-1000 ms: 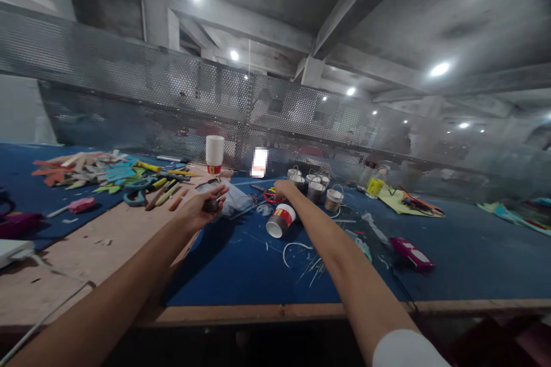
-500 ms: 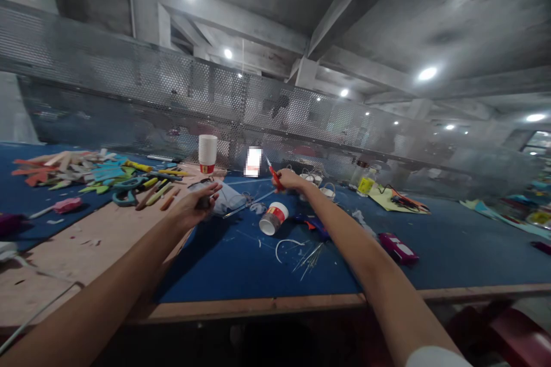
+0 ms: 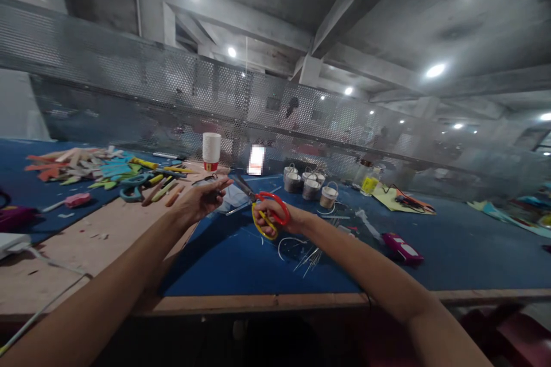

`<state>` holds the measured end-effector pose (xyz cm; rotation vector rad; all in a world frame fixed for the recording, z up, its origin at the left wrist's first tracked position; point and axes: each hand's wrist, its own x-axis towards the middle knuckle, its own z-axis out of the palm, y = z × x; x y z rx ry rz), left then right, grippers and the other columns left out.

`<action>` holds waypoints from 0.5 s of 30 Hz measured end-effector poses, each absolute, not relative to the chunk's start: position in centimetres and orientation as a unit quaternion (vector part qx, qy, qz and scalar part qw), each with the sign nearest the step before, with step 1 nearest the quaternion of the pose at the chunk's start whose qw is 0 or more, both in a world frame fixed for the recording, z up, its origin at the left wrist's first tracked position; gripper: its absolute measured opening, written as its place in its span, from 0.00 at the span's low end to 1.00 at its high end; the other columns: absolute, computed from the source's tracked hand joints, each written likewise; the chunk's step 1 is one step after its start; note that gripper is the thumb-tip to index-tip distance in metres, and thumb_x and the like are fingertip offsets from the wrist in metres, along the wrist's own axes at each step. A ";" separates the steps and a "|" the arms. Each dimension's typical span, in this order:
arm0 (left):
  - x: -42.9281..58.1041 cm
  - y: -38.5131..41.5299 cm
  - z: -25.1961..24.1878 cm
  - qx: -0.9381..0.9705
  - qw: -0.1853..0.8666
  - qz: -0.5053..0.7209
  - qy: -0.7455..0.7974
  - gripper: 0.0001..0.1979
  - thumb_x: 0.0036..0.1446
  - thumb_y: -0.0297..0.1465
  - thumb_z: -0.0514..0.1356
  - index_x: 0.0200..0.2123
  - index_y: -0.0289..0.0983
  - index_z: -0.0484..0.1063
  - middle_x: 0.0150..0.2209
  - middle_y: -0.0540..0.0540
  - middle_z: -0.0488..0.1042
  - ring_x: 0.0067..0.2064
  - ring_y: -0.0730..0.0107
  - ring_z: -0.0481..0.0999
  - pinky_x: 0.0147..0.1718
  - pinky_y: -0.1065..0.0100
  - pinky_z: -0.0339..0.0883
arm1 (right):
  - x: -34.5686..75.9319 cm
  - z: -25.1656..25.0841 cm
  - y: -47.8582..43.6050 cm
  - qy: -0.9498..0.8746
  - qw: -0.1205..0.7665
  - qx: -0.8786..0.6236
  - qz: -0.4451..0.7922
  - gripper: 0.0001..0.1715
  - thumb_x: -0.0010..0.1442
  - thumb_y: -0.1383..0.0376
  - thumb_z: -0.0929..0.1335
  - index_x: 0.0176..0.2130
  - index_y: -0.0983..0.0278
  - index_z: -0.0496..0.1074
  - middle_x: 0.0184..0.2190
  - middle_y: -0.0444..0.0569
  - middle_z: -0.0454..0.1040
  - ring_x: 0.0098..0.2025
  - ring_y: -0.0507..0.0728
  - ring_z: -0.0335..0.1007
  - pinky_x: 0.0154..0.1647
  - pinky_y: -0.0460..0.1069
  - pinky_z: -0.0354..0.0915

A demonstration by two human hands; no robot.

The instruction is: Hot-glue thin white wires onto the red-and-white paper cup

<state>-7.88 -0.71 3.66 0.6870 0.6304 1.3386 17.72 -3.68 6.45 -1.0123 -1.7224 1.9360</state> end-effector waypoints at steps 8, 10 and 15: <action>-8.0 -1.4 3.9 0.329 0.701 0.579 0.254 0.14 0.62 0.17 0.62 0.48 0.34 0.79 0.48 0.38 0.84 0.30 0.76 0.77 0.26 0.78 0.72 | 16.5 5.3 -3.4 -0.575 0.113 -0.348 0.731 0.16 0.63 0.58 0.67 0.27 0.63 0.64 0.20 0.39 0.62 0.18 0.48 0.56 0.18 0.43 0.55; -8.0 -1.3 3.8 0.327 0.706 0.574 0.255 0.15 0.61 0.15 0.60 0.48 0.32 0.79 0.48 0.37 0.83 0.29 0.76 0.77 0.25 0.78 0.73 | 16.3 5.3 -3.2 -0.566 0.114 -0.346 0.740 0.16 0.63 0.58 0.66 0.27 0.63 0.64 0.21 0.39 0.62 0.18 0.48 0.56 0.17 0.42 0.54; -7.8 -1.4 3.7 0.344 0.711 0.554 0.263 0.17 0.62 0.15 0.60 0.51 0.32 0.78 0.44 0.38 0.83 0.29 0.75 0.78 0.25 0.77 0.75 | 15.6 5.4 -2.4 -0.555 0.113 -0.360 0.741 0.16 0.65 0.59 0.65 0.27 0.62 0.63 0.20 0.38 0.60 0.17 0.48 0.54 0.16 0.41 0.54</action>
